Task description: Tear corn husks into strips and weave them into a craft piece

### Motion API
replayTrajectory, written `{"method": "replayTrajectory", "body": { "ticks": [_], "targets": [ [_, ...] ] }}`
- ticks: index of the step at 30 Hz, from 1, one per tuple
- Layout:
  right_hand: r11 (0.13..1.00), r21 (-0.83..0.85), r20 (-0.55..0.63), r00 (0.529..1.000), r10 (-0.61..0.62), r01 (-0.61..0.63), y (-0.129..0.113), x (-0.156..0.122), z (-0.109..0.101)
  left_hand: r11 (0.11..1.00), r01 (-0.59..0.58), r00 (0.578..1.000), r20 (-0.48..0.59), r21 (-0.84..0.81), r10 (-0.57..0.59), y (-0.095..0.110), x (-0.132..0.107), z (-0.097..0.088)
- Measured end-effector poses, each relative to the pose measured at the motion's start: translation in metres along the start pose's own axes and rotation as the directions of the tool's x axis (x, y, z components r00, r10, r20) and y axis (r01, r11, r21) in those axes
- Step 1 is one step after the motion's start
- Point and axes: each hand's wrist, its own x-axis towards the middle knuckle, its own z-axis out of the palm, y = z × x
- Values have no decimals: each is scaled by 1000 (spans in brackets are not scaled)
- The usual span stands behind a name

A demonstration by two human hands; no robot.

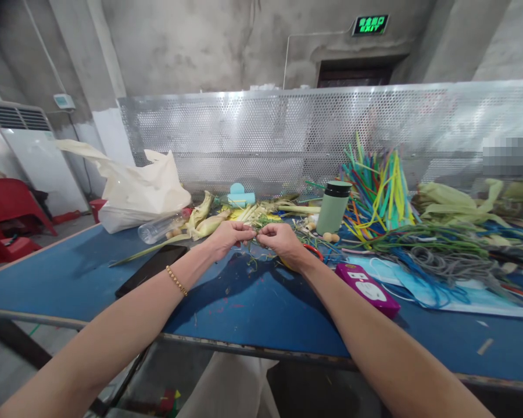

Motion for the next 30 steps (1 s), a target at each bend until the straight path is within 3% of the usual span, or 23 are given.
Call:
{"method": "replayTrajectory", "body": {
  "ticks": [8,16,23,30],
  "targets": [
    [1000,-8,-1,1000,8,-8,0,1,1,1000,-19,999,-37,-16,18,0,2,-4],
    [997,68,-100,994,43,-36,-2,9,-7,990,-46,986,-154,132,66,4,2,1],
    [997,36,-119,991,-65,69,-4,5,-1,985,-73,995,-49,159,82,-1,-1,10],
    [996,-28,-75,993,-90,88,-6,3,-4,971,-152,988,9,183,153,-4,1,6]
  ]
}}
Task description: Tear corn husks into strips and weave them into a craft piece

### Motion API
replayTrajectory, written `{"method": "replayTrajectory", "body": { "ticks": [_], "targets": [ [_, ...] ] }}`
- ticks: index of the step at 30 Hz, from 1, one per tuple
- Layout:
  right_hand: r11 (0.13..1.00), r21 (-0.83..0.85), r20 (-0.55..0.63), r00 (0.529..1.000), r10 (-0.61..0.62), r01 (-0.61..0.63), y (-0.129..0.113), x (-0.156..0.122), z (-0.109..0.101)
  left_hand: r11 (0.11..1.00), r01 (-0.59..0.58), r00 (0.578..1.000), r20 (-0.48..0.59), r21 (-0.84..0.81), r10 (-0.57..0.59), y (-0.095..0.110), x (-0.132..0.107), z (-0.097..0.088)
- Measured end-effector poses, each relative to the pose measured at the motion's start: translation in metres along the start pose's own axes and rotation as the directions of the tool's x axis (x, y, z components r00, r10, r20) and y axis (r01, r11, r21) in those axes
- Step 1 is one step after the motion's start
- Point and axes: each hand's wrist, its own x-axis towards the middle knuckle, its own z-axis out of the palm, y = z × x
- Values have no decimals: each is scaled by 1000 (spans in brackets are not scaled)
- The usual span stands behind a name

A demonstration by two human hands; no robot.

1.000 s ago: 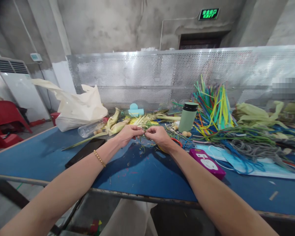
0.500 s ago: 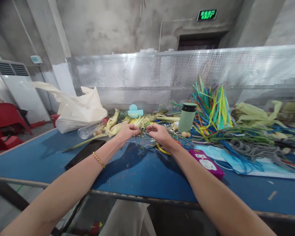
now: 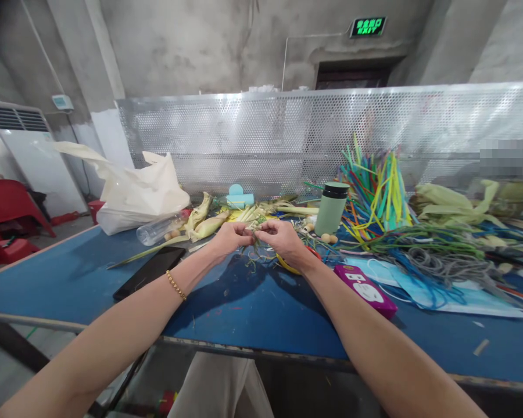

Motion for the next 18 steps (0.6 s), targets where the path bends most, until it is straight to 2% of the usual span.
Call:
{"method": "replayTrajectory", "body": {
  "ticks": [4,9,14,18],
  "targets": [
    [999,-32,6,1000,9,-9,1,1,-1,998,-39,999,9,52,38,-3,2,-2],
    [999,18,46,998,37,-37,2,1,-2,994,-71,997,0,80,71,-5,4,-1],
    [985,140,16,995,95,-97,2,3,-7,996,50,999,-4,-68,-50,2,0,0],
    [980,149,0,991,135,-133,1,3,-7,991,98,993,-57,-95,-104,8,-3,1]
  ]
}}
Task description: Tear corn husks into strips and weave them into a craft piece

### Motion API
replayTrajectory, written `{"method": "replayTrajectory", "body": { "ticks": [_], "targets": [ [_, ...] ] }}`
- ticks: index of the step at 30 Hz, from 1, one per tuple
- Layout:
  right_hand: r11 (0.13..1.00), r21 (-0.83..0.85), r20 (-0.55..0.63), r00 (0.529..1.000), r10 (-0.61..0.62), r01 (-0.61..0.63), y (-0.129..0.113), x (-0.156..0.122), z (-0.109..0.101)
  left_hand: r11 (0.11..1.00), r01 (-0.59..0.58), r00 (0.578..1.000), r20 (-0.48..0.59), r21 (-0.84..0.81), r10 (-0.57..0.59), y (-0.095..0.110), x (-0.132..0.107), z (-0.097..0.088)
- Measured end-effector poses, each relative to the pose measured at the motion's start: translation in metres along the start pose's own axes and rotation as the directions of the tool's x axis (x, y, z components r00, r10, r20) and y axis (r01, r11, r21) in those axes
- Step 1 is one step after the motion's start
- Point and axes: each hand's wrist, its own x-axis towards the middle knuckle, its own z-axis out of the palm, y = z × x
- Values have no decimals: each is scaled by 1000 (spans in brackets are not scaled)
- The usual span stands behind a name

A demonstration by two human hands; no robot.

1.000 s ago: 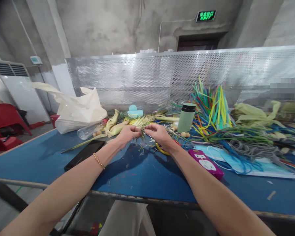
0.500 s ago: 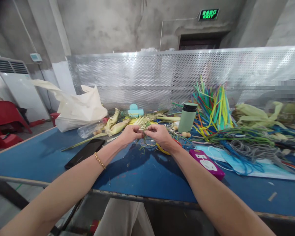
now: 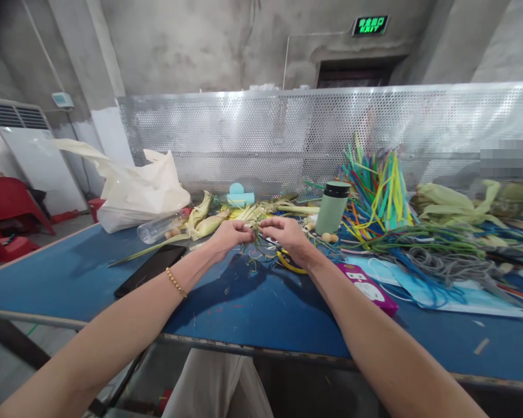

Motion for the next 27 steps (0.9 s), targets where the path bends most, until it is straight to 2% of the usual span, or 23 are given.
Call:
{"method": "replayTrajectory", "body": {
  "ticks": [3,6,9,12,18,22,27],
  "targets": [
    [998,-53,1,999,-43,43,0,-2,5,1000,17,1000,-14,-7,-17,-1,-1,2],
    [985,-135,6,994,-109,109,3,-3,7,1000,24,999,43,-14,-24,-2,0,1],
    [973,-198,0,993,-120,117,5,-1,6,999,46,993,105,-22,-43,2,1,-6],
    [966,-233,6,994,-113,111,4,-2,4,990,76,993,100,-115,-65,8,3,-14],
    [974,-203,77,993,-91,105,-5,-11,13,992,36,996,81,-123,-26,4,3,-12],
    [982,-167,64,995,-79,89,-5,-11,17,993,7,998,60,-116,0,2,3,-9],
    [974,-206,48,995,-85,94,-1,-8,17,993,1,998,66,-117,7,2,4,-12]
  ]
}}
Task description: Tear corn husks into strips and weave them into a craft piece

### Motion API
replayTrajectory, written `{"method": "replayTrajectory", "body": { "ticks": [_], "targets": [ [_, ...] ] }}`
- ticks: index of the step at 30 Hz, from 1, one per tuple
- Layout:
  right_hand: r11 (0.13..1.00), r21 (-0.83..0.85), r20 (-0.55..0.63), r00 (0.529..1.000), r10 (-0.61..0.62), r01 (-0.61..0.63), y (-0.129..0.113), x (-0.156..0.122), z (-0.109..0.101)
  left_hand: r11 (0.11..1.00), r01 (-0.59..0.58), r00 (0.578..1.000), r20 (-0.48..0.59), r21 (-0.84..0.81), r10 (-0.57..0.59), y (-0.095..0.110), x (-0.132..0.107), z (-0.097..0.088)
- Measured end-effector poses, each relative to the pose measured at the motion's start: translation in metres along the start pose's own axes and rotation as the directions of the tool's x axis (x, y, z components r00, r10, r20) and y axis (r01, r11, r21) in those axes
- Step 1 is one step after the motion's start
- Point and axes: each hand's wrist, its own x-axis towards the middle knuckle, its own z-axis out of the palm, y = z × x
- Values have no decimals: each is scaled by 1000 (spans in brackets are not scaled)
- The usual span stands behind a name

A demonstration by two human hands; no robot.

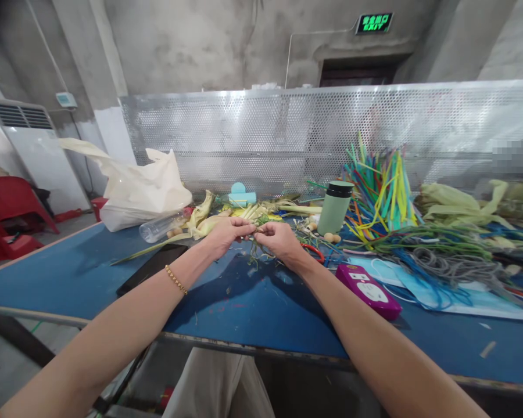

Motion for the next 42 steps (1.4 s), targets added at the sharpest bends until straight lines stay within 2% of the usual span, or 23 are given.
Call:
{"method": "replayTrajectory", "body": {
  "ticks": [6,10,15,21,27,37,42],
  "targets": [
    [997,-64,-90,995,-39,33,-3,0,3,999,4,1000,11,-41,-3,-1,1,1],
    [999,-24,-114,993,-29,27,-1,2,5,998,-4,999,33,-60,6,-2,3,2],
    [992,125,-71,997,-1,10,5,2,7,999,-12,1000,15,-47,12,-2,3,2],
    [957,279,-13,996,94,-87,7,2,7,1000,-29,999,-28,-5,29,-3,2,1],
    [917,388,23,996,91,-93,11,4,7,998,-47,998,-32,-30,46,-5,2,3],
    [965,251,16,998,68,-70,1,0,3,999,-44,999,-31,7,44,-2,2,3],
    [986,160,-51,998,48,-39,-10,-1,-1,997,-36,998,-42,72,39,4,-1,2]
  ]
}}
